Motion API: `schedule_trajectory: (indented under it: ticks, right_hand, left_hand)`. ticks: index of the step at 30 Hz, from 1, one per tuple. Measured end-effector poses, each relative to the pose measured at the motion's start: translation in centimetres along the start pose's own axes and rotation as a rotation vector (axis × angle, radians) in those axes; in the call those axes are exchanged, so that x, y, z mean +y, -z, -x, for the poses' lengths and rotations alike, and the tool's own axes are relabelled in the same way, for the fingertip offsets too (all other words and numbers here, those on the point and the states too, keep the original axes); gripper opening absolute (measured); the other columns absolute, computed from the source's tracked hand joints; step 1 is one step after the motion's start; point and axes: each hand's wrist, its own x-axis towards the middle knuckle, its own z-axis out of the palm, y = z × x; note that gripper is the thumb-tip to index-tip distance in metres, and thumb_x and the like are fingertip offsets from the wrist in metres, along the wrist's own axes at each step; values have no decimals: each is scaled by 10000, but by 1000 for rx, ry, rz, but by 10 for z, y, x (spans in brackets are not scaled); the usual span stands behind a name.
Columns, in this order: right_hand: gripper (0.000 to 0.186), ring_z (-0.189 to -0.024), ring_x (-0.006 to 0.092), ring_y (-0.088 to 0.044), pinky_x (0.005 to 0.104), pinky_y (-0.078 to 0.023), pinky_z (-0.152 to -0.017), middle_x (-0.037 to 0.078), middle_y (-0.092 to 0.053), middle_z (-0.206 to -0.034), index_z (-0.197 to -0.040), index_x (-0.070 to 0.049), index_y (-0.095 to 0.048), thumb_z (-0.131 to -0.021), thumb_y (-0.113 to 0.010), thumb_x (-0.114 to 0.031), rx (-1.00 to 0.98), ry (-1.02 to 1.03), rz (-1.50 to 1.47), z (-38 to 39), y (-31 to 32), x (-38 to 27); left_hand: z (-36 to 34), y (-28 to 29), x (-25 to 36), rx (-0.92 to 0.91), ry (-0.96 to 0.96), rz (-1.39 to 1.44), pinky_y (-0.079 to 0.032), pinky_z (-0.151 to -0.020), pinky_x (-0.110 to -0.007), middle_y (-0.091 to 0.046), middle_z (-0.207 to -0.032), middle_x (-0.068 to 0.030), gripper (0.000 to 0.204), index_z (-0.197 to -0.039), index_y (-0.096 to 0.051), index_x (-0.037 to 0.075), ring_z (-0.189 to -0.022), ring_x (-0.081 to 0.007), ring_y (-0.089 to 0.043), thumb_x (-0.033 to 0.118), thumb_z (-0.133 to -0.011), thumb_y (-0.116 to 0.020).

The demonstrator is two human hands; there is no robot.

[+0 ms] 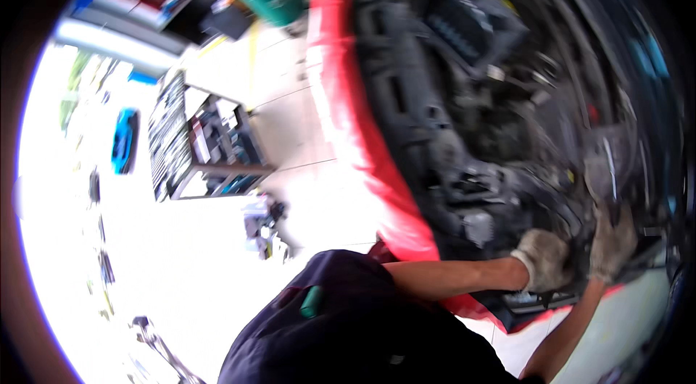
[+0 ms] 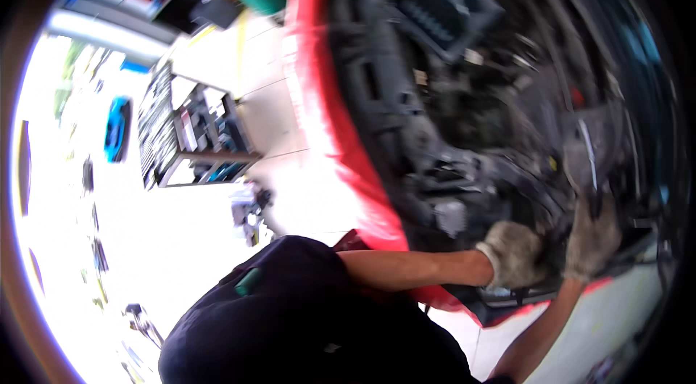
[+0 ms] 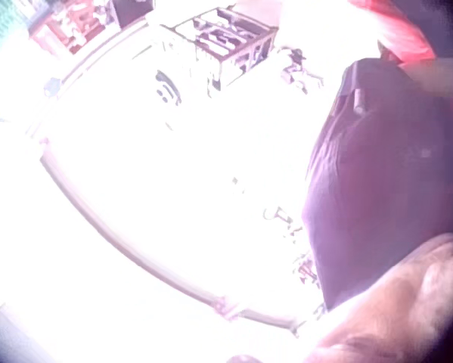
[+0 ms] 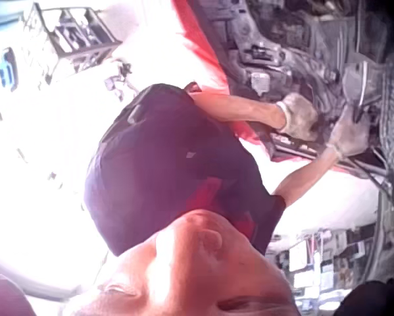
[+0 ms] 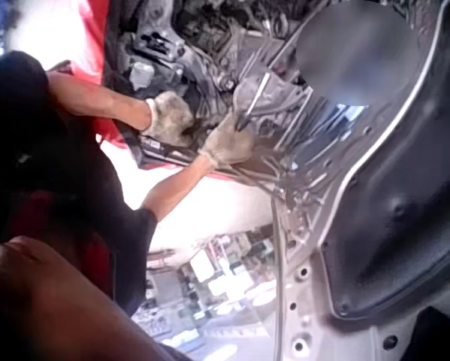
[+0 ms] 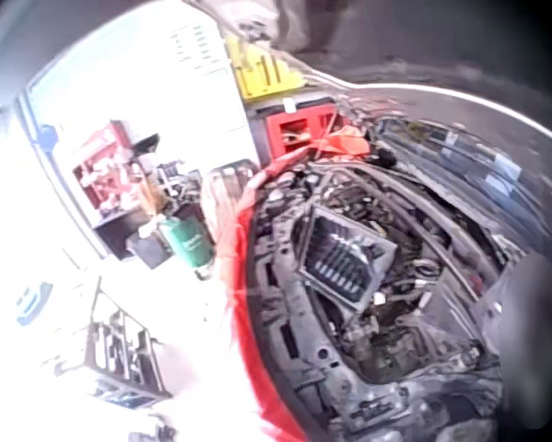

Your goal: The person opens the hood of a silver BMW and works on the engine. They remove the engine cover, use a wrench to loosen bolts, and remove a metal bracket from the engine bay. The person places removed parts on a nearby workbench and continues to work on the engine components.

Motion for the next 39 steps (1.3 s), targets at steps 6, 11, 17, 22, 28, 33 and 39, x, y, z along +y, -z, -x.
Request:
schedule_trajectory:
  ticks: [6,11,17,22,28,33,39]
  right_hand:
    - [431,-1020,334,-695,409,-497,-930,228,-730,-1120,-1252,10,-673,-970,-675,-315,-62,37,-151,47,-8,-130]
    - [328,-858,241,-673,395,-507,-794,148,-715,-918,-1056,39,-706,-949,-724,-271,32,334,-516,83,-33,-286]
    - [291,-656,120,-567,323,-463,-644,39,-661,-746,-987,6,-702,-918,-779,-267,-68,540,-703,112,-68,-460]
    - [154,-539,20,-448,227,-341,-494,-59,-589,-724,-975,-58,-719,-935,-776,-196,-257,280,-1047,118,-119,-528]
    - [273,-389,51,-395,247,-295,-376,-55,-561,-627,-1078,-46,-729,-955,-757,-289,-723,76,-1124,117,-224,-583]
    - [309,-356,89,-403,264,-304,-348,-20,-519,-570,-991,-56,-663,-968,-731,-357,-995,-54,-1295,95,-298,-664]
    - [201,-482,60,-466,233,-343,-407,-68,-567,-750,-1150,-105,-636,-990,-692,-215,-1438,-194,-1561,52,-334,-783]
  left_hand:
    - [76,55,-74,259,162,-91,-597,-727,-442,-751,-905,-223,601,-977,-757,-6,-842,-352,-755,563,-810,-660]
    - [151,134,-162,437,168,52,-576,-849,-454,-669,-1130,-271,764,-1218,-566,-63,-1040,-382,-698,587,-824,-652]
    - [262,249,-269,583,252,398,-530,-880,-463,-708,-988,-245,603,-1047,-646,-19,-997,-399,-690,517,-779,-715]
    - [326,333,-359,633,409,485,-527,-909,-472,-724,-1044,-260,707,-1103,-659,-65,-1017,-412,-695,582,-819,-661]
    - [363,401,-450,787,561,482,-525,-913,-474,-724,-1048,-258,745,-1123,-675,-25,-1022,-415,-693,638,-783,-649]
    - [362,463,-501,883,615,512,-532,-893,-467,-723,-1007,-249,728,-1102,-677,-30,-1002,-399,-697,622,-778,-666]
    - [372,529,-547,918,707,640,-534,-893,-460,-715,-1028,-247,792,-1191,-665,-38,-986,-388,-697,655,-808,-641]
